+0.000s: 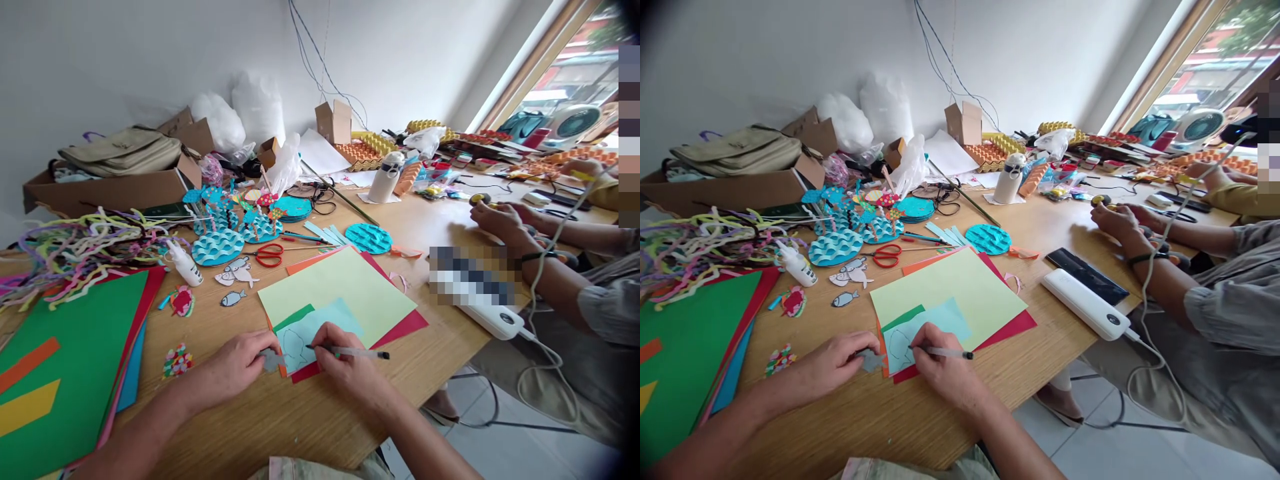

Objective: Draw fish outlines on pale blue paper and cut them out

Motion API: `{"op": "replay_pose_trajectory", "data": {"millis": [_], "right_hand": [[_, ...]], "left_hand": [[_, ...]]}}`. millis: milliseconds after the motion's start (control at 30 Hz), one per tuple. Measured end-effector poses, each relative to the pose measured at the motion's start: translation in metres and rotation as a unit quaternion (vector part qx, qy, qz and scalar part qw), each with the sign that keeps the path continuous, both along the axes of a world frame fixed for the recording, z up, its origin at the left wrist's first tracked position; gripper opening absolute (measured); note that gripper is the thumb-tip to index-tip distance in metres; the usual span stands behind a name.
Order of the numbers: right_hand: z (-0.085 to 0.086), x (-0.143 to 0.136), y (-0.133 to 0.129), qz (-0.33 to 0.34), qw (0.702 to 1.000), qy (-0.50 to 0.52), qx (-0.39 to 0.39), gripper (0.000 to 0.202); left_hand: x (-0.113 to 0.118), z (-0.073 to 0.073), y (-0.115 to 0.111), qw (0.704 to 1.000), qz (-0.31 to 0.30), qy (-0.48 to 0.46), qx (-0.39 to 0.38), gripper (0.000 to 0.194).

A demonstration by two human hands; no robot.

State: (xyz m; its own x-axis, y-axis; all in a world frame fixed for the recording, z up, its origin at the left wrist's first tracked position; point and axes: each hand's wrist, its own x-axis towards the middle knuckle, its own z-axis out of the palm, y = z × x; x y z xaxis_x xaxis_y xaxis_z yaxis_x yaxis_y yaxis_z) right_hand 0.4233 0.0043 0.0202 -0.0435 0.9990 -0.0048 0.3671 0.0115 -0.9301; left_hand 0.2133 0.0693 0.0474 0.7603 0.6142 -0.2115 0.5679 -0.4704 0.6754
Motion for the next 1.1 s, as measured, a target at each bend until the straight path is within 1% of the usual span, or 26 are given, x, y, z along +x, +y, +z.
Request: {"op": "replay_pose_trajectory", "data": {"millis": [100, 200, 333, 467, 533, 567, 633, 667, 700, 767, 867, 967, 1033, 1100], "right_hand": [[-0.007, -0.006, -0.003, 0.021, 1.000, 0.001, 0.009, 0.011], [-0.007, -0.009, -0.004, 0.018, 1.000, 0.015, 0.012, 0.008], [-0.002, -0.008, -0.002, 0.003, 1.000, 0.016, 0.018, 0.012], [-0.004, 0.000, 0.003, -0.005, 1.000, -0.010, 0.023, 0.014], [-0.007, 0.006, 0.005, -0.014, 0.999, -0.031, 0.031, 0.014], [-0.009, 0.008, 0.005, -0.021, 0.998, -0.038, 0.034, 0.015], [-0.010, 0.012, 0.006, -0.037, 0.998, -0.045, 0.039, 0.016], [-0.010, 0.014, 0.007, -0.044, 0.997, -0.045, 0.040, 0.017], [-0.010, 0.014, 0.007, -0.048, 0.997, -0.045, 0.040, 0.018], [-0.010, 0.015, 0.006, -0.052, 0.997, -0.044, 0.037, 0.019], [-0.010, 0.015, 0.005, -0.056, 0.997, -0.048, 0.031, 0.020], [-0.011, 0.016, 0.003, -0.062, 0.996, -0.056, 0.027, 0.021], [-0.012, 0.016, 0.003, -0.063, 0.996, -0.058, 0.029, 0.021], [-0.012, 0.015, 0.004, -0.063, 0.996, -0.057, 0.032, 0.020]], "left_hand": [[-0.007, -0.003, -0.002, 0.999, -0.009, 0.006, -0.041, 0.039], [-0.012, -0.001, -0.004, 0.998, 0.000, 0.013, -0.054, 0.038], [-0.020, -0.001, -0.002, 0.999, 0.024, 0.029, -0.034, 0.032], [-0.034, -0.005, 0.008, 0.998, -0.004, 0.068, 0.003, 0.029], [-0.041, -0.004, 0.017, 0.992, -0.005, 0.114, 0.060, 0.026], [-0.043, -0.003, 0.023, 0.985, 0.011, 0.141, 0.101, 0.027], [-0.045, 0.000, 0.038, 0.960, 0.072, 0.188, 0.194, 0.031], [-0.045, 0.000, 0.046, 0.950, 0.098, 0.200, 0.218, 0.032], [-0.044, 0.000, 0.055, 0.945, 0.111, 0.206, 0.230, 0.032], [-0.041, -0.004, 0.071, 0.939, 0.118, 0.219, 0.237, 0.029], [-0.038, -0.015, 0.092, 0.938, 0.097, 0.244, 0.225, 0.023], [-0.038, -0.023, 0.107, 0.937, 0.074, 0.264, 0.217, 0.021], [-0.038, -0.024, 0.113, 0.936, 0.060, 0.273, 0.214, 0.021], [-0.037, -0.022, 0.115, 0.936, 0.049, 0.276, 0.212, 0.020]]}}
